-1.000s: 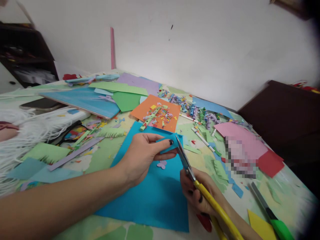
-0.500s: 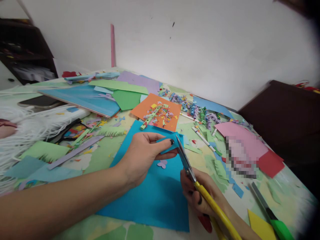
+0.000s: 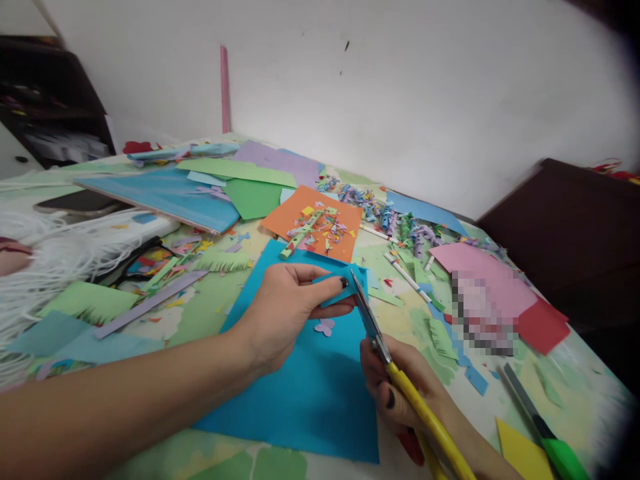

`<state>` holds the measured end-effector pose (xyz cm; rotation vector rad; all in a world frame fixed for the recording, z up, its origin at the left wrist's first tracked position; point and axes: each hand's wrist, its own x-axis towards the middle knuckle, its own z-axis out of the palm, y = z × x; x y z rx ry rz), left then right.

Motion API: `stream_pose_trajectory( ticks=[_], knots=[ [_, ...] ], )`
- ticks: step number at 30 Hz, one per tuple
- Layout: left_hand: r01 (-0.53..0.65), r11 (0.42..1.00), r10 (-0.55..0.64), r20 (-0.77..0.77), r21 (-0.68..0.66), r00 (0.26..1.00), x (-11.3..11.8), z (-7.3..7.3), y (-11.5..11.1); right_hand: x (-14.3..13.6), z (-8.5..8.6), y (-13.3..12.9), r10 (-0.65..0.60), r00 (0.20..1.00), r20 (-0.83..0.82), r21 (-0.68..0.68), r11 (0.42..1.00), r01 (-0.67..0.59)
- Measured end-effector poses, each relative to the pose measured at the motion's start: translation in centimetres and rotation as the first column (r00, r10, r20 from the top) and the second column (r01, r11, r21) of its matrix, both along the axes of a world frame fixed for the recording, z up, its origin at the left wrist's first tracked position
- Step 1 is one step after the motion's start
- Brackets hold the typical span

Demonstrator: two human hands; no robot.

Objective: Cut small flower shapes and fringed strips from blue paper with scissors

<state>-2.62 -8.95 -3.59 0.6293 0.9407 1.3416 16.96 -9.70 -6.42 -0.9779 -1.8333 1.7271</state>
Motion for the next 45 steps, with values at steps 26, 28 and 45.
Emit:
stream_pose_trajectory(
  ticks=[26, 28, 45],
  knots=[
    [-0.007, 1.0, 0.007, -0.007, -0.02, 1.0, 0.0, 0.0, 0.2, -0.7, 0.5, -0.2, -0.016, 1.0, -0.012, 0.018, 1.0, 0.016],
    [-0.009, 0.999, 0.009, -0.007, -0.03, 1.0, 0.0, 0.1, 0.2, -0.5, 0.3, -0.4, -0.039, 0.998, -0.039, 0.015, 0.999, 0.039],
    [-0.012, 1.0, 0.012, -0.019, -0.022, 1.0, 0.0, 0.2, -0.1, 0.0, 0.1, -0.2, -0.005, 1.0, -0.008, -0.001, 1.0, 0.005]
  ],
)
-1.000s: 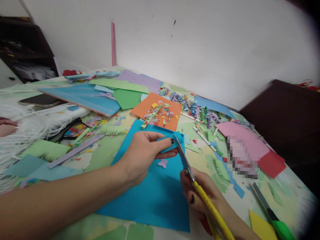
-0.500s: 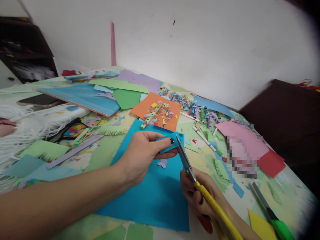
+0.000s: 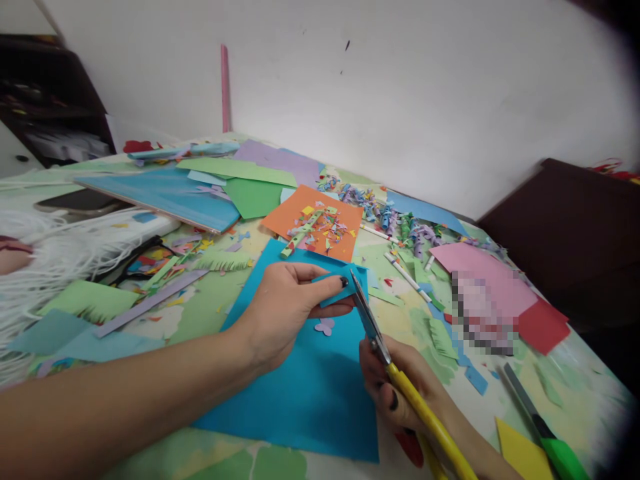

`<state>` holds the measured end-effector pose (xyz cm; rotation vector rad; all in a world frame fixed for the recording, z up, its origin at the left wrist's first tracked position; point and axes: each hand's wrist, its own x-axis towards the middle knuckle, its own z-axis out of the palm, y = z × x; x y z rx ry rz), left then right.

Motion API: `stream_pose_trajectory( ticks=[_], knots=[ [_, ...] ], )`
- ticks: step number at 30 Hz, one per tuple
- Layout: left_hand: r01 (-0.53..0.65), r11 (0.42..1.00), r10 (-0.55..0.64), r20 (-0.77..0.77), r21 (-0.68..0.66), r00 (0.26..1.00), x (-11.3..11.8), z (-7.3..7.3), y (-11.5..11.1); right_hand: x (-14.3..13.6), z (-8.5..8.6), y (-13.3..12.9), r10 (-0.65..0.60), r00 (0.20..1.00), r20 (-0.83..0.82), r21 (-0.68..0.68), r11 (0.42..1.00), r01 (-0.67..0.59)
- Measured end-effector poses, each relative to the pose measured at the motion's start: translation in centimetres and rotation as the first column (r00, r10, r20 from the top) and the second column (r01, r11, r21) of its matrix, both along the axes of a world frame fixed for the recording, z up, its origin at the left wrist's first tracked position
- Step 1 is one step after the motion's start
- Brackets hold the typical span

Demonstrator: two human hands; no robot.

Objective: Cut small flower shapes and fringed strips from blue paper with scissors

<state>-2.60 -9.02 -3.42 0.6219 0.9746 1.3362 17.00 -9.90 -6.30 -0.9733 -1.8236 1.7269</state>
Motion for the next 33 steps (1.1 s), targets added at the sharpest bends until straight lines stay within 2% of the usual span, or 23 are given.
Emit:
stream_pose_trajectory(
  ticks=[5, 12, 27, 33],
  knots=[
    [-0.004, 1.0, 0.004, 0.013, 0.006, 1.0, 0.1, 0.0, 0.1, -0.2, 0.3, -0.1, 0.027, 1.0, -0.016, -0.022, 0.999, -0.028],
    [-0.002, 1.0, 0.001, 0.02, 0.016, 1.0, 0.0, -0.1, 0.1, -0.7, 0.8, 0.0, 0.004, 1.0, 0.017, 0.004, 1.0, -0.004],
    [0.003, 1.0, -0.003, 0.012, 0.021, 1.0, 0.0, -0.2, 0.3, -0.7, 0.2, -0.1, -0.002, 1.0, 0.005, 0.005, 1.0, 0.002],
    [-0.01, 1.0, 0.009, 0.013, 0.016, 1.0, 0.0, -0.3, 0.3, -1.1, 0.7, 0.0, 0.006, 1.0, -0.014, -0.006, 1.0, -0.006]
  ],
)
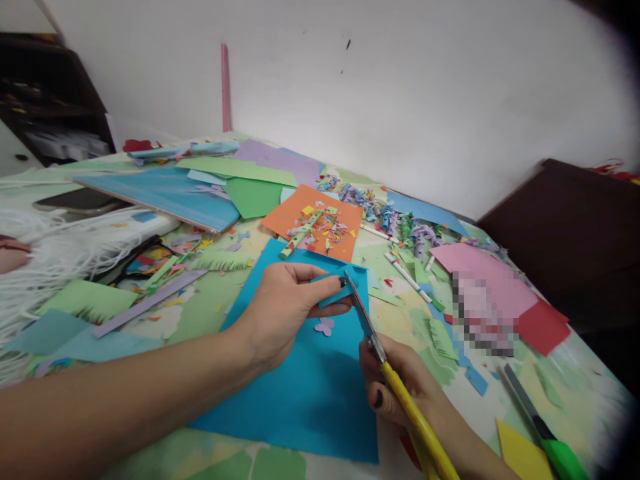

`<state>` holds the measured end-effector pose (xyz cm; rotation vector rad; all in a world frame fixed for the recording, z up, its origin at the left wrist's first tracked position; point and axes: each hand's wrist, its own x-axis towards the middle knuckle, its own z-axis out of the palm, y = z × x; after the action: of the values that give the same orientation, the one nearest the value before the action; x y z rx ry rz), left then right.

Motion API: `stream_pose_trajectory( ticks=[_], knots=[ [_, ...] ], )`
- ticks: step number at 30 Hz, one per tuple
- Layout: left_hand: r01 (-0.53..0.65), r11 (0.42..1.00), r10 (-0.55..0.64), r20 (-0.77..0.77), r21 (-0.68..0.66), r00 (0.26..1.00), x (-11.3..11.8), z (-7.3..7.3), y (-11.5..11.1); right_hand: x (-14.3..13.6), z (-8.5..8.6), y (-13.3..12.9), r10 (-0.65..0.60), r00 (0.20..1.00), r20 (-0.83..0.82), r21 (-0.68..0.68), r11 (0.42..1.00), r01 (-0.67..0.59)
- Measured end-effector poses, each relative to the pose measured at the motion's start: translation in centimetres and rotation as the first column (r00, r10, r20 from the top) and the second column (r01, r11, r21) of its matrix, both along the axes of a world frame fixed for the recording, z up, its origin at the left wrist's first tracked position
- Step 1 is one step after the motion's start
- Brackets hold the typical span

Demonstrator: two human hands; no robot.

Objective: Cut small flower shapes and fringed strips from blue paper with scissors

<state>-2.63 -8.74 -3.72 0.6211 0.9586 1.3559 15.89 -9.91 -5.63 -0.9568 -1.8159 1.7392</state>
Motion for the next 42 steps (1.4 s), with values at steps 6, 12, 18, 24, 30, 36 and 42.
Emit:
stream_pose_trajectory(
  ticks=[6, 12, 18, 24, 30, 36, 42],
  knots=[
    [0.027, 1.0, -0.027, 0.003, -0.003, 1.0, -0.1, -0.1, -0.1, 0.6, -0.4, 0.1, -0.027, 1.0, 0.016, 0.045, 0.999, 0.027],
    [0.055, 0.998, -0.055, -0.045, -0.007, 0.997, -0.2, 0.1, -0.1, 1.0, -0.8, 0.1, -0.05, 0.998, 0.031, 0.075, 0.996, 0.048],
    [0.047, 0.999, -0.048, -0.053, -0.01, 0.997, -0.2, 0.2, -0.1, 1.2, -0.9, 0.2, 0.02, 1.0, -0.024, 0.024, 1.0, -0.019],
    [0.058, 0.998, -0.058, -0.012, -0.006, 0.998, -0.3, 0.2, -0.1, 1.2, -1.4, 0.2, -0.015, 1.0, -0.009, 0.064, 0.998, 0.016],
    [0.067, 0.998, -0.067, 0.004, 0.002, 0.998, -0.3, 0.1, 0.0, 1.1, -1.4, 0.6, 0.031, 0.999, -0.041, 0.095, 0.995, -0.027],
    [0.069, 0.998, -0.069, 0.015, 0.013, 0.998, -0.2, 0.1, 0.0, 1.2, -1.2, 0.5, 0.016, 1.0, -0.026, 0.074, 0.997, -0.014],
    [0.059, 0.998, -0.059, 0.013, 0.009, 0.998, -0.2, 0.3, -0.1, 1.2, -1.1, 0.5, -0.003, 1.0, 0.012, 0.076, 0.997, 0.002]
  ],
)
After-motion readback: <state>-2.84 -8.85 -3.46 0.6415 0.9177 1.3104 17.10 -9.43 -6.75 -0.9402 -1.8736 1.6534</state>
